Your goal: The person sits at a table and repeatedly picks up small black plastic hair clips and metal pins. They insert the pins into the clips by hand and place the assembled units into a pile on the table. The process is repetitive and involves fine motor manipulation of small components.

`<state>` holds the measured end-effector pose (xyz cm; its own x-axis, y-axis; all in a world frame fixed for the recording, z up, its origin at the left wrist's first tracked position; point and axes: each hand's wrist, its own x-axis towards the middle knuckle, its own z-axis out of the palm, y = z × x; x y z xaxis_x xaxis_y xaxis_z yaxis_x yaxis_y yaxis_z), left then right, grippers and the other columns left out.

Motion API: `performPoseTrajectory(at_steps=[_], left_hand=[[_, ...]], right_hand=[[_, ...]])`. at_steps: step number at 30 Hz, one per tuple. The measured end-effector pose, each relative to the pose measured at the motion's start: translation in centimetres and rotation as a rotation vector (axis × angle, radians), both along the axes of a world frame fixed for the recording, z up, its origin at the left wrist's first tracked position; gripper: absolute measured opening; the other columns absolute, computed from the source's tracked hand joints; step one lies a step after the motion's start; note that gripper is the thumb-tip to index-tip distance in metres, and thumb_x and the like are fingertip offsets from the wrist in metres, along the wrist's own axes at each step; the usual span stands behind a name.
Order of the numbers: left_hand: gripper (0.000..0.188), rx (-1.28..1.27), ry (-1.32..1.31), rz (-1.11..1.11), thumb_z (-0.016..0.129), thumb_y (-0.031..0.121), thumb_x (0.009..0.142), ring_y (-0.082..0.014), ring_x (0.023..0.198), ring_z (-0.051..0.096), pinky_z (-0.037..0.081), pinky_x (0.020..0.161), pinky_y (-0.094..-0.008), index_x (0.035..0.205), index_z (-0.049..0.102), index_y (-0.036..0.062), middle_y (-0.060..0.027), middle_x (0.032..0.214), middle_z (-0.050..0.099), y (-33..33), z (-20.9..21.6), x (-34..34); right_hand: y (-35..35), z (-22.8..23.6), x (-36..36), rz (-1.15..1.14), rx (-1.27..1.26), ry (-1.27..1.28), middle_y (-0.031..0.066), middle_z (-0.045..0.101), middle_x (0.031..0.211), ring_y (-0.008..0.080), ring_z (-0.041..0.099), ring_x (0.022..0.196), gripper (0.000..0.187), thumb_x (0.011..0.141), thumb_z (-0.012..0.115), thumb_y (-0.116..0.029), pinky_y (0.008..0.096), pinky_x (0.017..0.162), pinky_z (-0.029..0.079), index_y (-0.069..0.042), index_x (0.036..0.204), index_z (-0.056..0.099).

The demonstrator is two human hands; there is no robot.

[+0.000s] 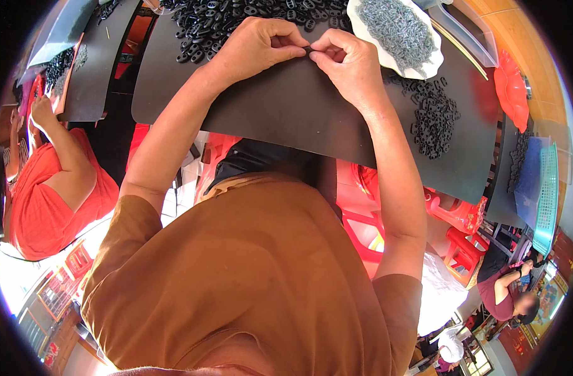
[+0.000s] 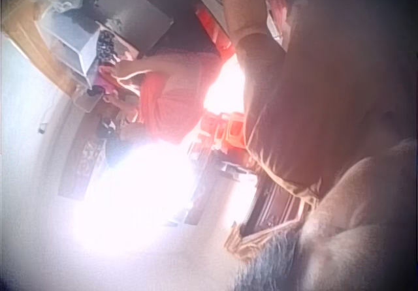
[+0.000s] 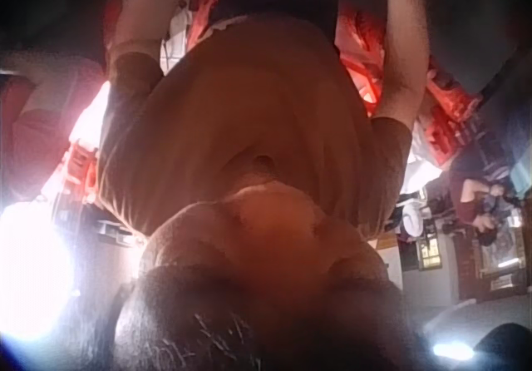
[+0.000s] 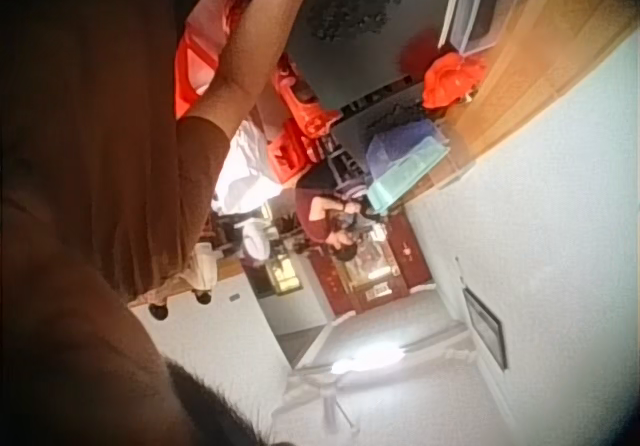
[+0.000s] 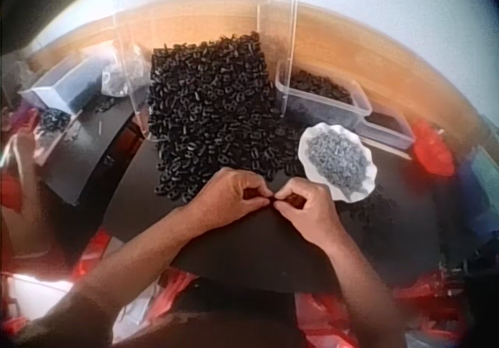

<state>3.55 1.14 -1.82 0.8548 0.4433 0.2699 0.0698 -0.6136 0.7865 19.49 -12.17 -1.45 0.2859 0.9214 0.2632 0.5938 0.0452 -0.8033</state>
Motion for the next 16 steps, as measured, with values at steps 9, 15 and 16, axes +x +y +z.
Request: performPoseTrajectory(at_steps=[9, 15, 16], left_hand=[[0.014, -0.033, -0.047, -0.027, 0.075, 0.010, 0.080, -0.0183, 0.074, 0.069, 0.055, 0.070, -0.0296, 0.092, 0.073, 0.0035, -0.0082, 0.082, 0.073, 0.18, -0.19, 0.08], [0.015, 0.007, -0.028, -0.006, 0.075, 0.013, 0.078, -0.0223, 0.075, 0.072, 0.055, 0.071, -0.0324, 0.090, 0.073, 0.0036, -0.0102, 0.084, 0.074, 0.06, -0.27, 0.18], [0.016, 0.013, -0.022, -0.005, 0.075, 0.013, 0.078, -0.0222, 0.075, 0.072, 0.055, 0.071, -0.0326, 0.090, 0.073, 0.0035, -0.0102, 0.085, 0.074, 0.11, -0.34, 0.19]], right_hand=[[-0.03, -0.22, 0.18, 0.016, 0.023, -0.023, -0.0029, 0.063, 0.071, 0.0028, 0.054, 0.062, 0.010, 0.078, 0.075, 0.000, 0.0212, 0.058, 0.045, -0.004, 0.085, 0.068], [-0.04, -0.36, 0.03, 0.018, 0.075, -0.068, -0.0012, 0.064, 0.073, 0.0048, 0.056, 0.061, 0.011, 0.079, 0.075, 0.000, 0.0219, 0.058, 0.045, -0.003, 0.085, 0.067], [-0.03, -0.39, 0.07, 0.024, 0.076, -0.037, -0.0008, 0.065, 0.075, 0.0052, 0.058, 0.064, 0.010, 0.079, 0.075, 0.000, 0.0215, 0.060, 0.047, -0.003, 0.085, 0.068]])
